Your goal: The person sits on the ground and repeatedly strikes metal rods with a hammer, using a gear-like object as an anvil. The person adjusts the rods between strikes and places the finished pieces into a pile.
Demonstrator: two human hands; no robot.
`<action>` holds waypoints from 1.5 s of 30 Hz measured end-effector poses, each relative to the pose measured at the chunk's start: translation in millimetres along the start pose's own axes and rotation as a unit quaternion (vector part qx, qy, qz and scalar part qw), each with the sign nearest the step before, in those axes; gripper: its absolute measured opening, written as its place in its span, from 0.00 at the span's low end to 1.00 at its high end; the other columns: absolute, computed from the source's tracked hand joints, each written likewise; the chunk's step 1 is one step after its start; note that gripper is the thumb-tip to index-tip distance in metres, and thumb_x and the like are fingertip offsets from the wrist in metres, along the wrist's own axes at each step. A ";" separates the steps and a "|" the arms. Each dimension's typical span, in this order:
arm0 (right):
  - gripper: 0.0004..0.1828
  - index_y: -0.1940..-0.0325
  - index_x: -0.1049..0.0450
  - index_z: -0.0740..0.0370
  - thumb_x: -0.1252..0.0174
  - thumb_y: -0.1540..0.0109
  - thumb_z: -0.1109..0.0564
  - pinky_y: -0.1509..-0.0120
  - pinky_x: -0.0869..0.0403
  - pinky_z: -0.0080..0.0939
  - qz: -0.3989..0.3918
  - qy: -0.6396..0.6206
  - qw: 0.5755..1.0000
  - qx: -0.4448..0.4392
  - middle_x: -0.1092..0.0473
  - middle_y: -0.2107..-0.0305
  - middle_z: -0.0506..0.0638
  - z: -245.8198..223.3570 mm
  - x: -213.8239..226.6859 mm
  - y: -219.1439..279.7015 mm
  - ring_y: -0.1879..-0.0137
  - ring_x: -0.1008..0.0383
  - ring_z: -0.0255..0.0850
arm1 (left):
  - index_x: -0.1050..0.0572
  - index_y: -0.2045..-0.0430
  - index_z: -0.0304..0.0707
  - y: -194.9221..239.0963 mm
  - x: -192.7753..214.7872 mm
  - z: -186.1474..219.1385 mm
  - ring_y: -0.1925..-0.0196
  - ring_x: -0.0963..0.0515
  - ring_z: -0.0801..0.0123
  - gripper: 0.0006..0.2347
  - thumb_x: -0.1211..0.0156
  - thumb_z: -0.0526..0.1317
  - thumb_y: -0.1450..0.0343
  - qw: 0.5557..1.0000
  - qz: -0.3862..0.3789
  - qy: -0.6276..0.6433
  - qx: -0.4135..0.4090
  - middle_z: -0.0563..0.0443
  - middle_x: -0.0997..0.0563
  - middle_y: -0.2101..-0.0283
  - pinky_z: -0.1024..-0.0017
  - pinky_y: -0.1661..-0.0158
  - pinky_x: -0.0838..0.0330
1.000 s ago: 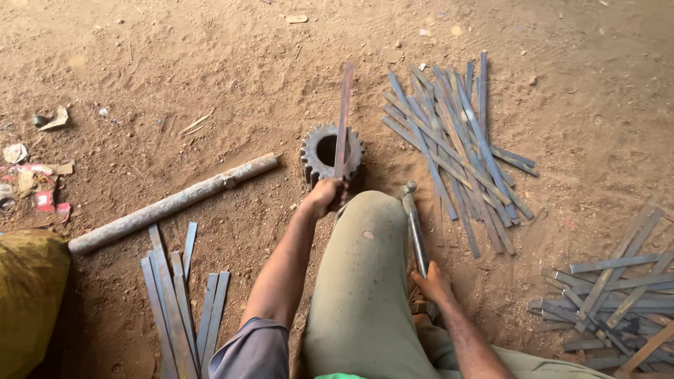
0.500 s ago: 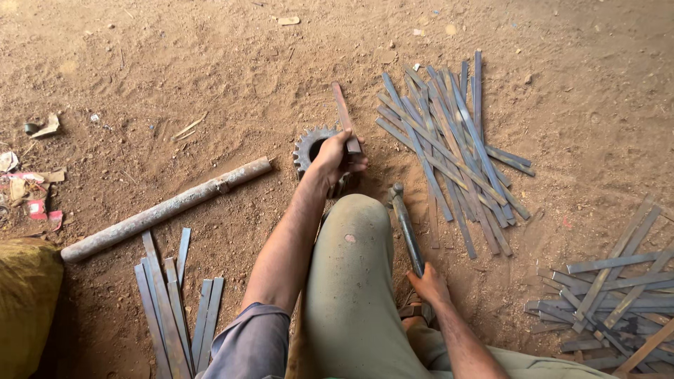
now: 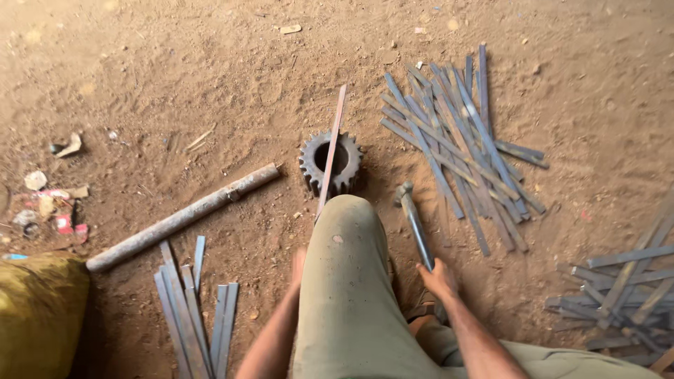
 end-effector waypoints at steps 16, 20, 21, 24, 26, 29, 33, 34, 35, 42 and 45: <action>0.16 0.63 0.27 0.53 0.42 0.28 0.43 0.66 0.23 0.41 0.254 -0.435 0.677 0.537 0.32 0.84 0.38 -226.1 122.6 25.4 0.78 0.27 0.32 | 0.22 0.55 0.27 120.3 -13.9 -119.1 0.60 0.16 0.61 0.18 0.47 0.46 0.28 0.953 -0.215 0.212 0.034 0.39 0.15 0.59 0.61 0.60 0.21; 0.23 0.59 0.33 0.64 0.43 0.30 0.39 0.76 0.31 0.40 0.016 -0.383 0.875 0.295 0.32 0.82 0.47 -212.5 71.8 28.8 0.81 0.31 0.34 | 0.23 0.53 0.28 131.0 -11.1 -124.5 0.59 0.17 0.62 0.18 0.46 0.45 0.29 0.959 -0.180 0.217 0.030 0.40 0.15 0.58 0.62 0.59 0.21; 0.24 0.54 0.33 0.63 0.42 0.33 0.38 0.78 0.31 0.41 0.043 -0.259 0.927 0.267 0.32 0.81 0.46 -205.3 64.7 33.5 0.80 0.31 0.35 | 0.23 0.53 0.28 129.4 -11.0 -123.1 0.58 0.17 0.62 0.18 0.46 0.45 0.29 0.960 -0.172 0.217 0.026 0.40 0.15 0.58 0.63 0.58 0.21; 0.23 0.52 0.32 0.60 0.45 0.34 0.37 0.79 0.30 0.44 0.045 -0.192 0.956 0.216 0.31 0.79 0.47 -188.8 58.4 36.1 0.79 0.29 0.38 | 0.23 0.52 0.28 120.0 -4.5 -117.6 0.57 0.17 0.63 0.18 0.45 0.44 0.29 0.965 -0.145 0.218 0.007 0.41 0.15 0.57 0.63 0.57 0.20; 0.23 0.51 0.31 0.60 0.47 0.33 0.37 0.78 0.30 0.46 0.036 -0.224 0.953 0.200 0.30 0.78 0.49 -176.4 60.3 30.6 0.78 0.29 0.40 | 0.23 0.51 0.28 116.5 4.5 -117.1 0.57 0.17 0.63 0.18 0.45 0.44 0.29 0.969 -0.124 0.215 -0.002 0.41 0.15 0.56 0.64 0.57 0.20; 0.24 0.50 0.30 0.61 0.45 0.33 0.37 0.75 0.30 0.46 0.086 -0.198 0.956 0.199 0.28 0.76 0.53 -138.6 66.9 16.5 0.76 0.27 0.43 | 0.24 0.49 0.28 110.4 14.0 -116.1 0.56 0.17 0.64 0.18 0.45 0.43 0.29 0.976 -0.105 0.186 -0.029 0.42 0.15 0.55 0.65 0.56 0.20; 0.21 0.53 0.28 0.63 0.40 0.33 0.41 0.69 0.28 0.44 0.121 -0.150 0.957 0.219 0.25 0.74 0.53 -79.9 56.2 1.7 0.70 0.25 0.40 | 0.21 0.67 0.10 93.7 19.9 -107.2 0.73 0.26 0.62 0.22 0.44 0.45 0.25 0.980 -0.065 0.185 0.029 0.38 0.21 0.73 0.62 0.72 0.31; 0.21 0.54 0.27 0.63 0.39 0.34 0.42 0.68 0.28 0.43 0.099 -0.155 0.961 0.207 0.25 0.74 0.53 -65.6 49.0 0.4 0.70 0.25 0.38 | 0.21 0.68 0.12 85.0 19.7 -99.1 0.73 0.25 0.64 0.21 0.43 0.44 0.26 0.983 -0.055 0.174 0.024 0.39 0.20 0.74 0.63 0.73 0.30; 0.20 0.53 0.28 0.62 0.40 0.34 0.43 0.69 0.26 0.44 0.045 -0.193 0.970 0.137 0.25 0.74 0.53 -49.6 37.5 1.0 0.72 0.25 0.39 | 0.22 0.69 0.13 71.9 19.4 -87.7 0.74 0.23 0.65 0.19 0.43 0.44 0.28 0.985 -0.045 0.164 0.021 0.40 0.19 0.74 0.64 0.73 0.28; 0.22 0.48 0.27 0.63 0.38 0.37 0.45 0.69 0.23 0.46 -0.038 -0.254 0.966 -0.035 0.24 0.74 0.51 6.5 7.1 24.2 0.74 0.23 0.39 | 0.21 0.65 0.25 -39.8 4.3 73.3 0.75 0.20 0.68 0.23 0.45 0.54 0.26 0.996 -0.036 -0.006 -0.078 0.42 0.18 0.74 0.68 0.71 0.27; 0.27 0.44 0.28 0.61 0.35 0.40 0.43 0.66 0.22 0.46 -0.030 -0.212 0.976 -0.034 0.23 0.73 0.54 9.8 10.2 24.4 0.71 0.21 0.41 | 0.21 0.67 0.30 -53.7 -5.2 158.1 0.81 0.29 0.69 0.15 0.48 0.46 0.25 0.967 -0.139 0.206 -0.055 0.49 0.23 0.77 0.67 0.78 0.36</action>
Point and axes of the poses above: each hand's wrist, its own y-axis away from the middle knuckle, its own x-axis out of the back of the hand, z = x × y, the point moved 3 cm from there along -y, towards the middle knuckle
